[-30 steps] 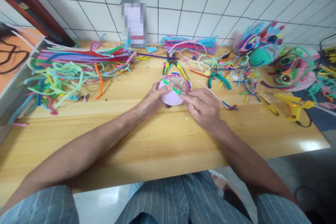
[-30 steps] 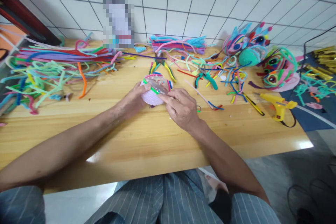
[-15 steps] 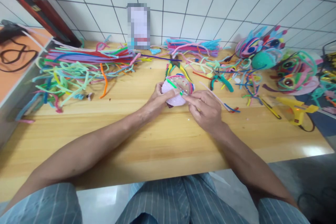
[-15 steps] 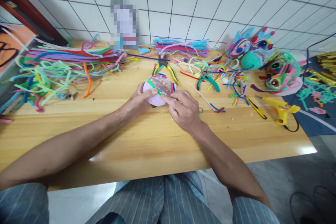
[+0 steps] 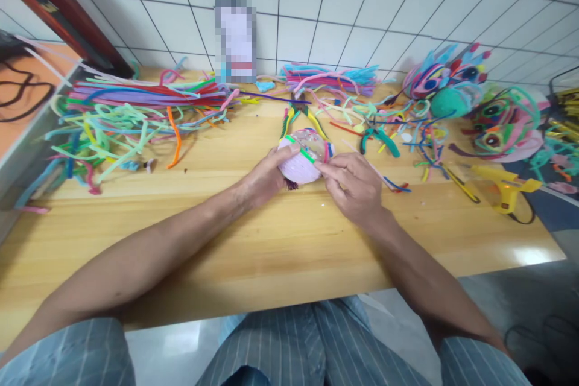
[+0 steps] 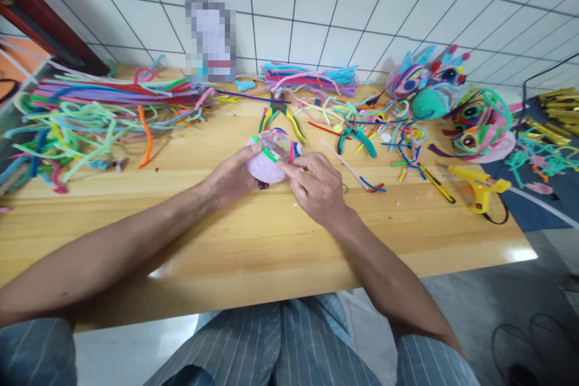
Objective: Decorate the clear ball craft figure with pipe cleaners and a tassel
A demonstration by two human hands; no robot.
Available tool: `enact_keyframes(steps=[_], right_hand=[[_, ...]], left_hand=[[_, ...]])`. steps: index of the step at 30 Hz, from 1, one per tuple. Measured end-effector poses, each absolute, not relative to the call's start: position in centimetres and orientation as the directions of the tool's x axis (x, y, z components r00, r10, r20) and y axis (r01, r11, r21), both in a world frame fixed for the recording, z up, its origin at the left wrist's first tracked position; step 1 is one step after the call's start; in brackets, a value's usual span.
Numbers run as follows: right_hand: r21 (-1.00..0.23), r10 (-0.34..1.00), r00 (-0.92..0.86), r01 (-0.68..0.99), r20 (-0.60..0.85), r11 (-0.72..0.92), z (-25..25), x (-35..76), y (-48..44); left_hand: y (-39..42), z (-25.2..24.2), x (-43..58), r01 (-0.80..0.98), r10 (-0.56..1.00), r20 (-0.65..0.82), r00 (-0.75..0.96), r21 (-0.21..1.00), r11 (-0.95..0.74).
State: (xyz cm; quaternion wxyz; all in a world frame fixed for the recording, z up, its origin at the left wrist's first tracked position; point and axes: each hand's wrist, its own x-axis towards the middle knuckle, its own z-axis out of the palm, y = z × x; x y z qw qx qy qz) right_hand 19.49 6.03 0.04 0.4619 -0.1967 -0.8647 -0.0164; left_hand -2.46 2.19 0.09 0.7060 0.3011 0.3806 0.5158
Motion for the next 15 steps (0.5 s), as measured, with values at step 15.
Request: enact_keyframes(steps=[15], right_hand=[[-0.160, 0.334, -0.473, 0.370, 0.815, 0.915, 0.0, 18.8, 5.7]], left_hand=[[1.1, -0.4, -0.9, -0.369, 0.963, -0.220, -0.157, 0.917, 0.149]])
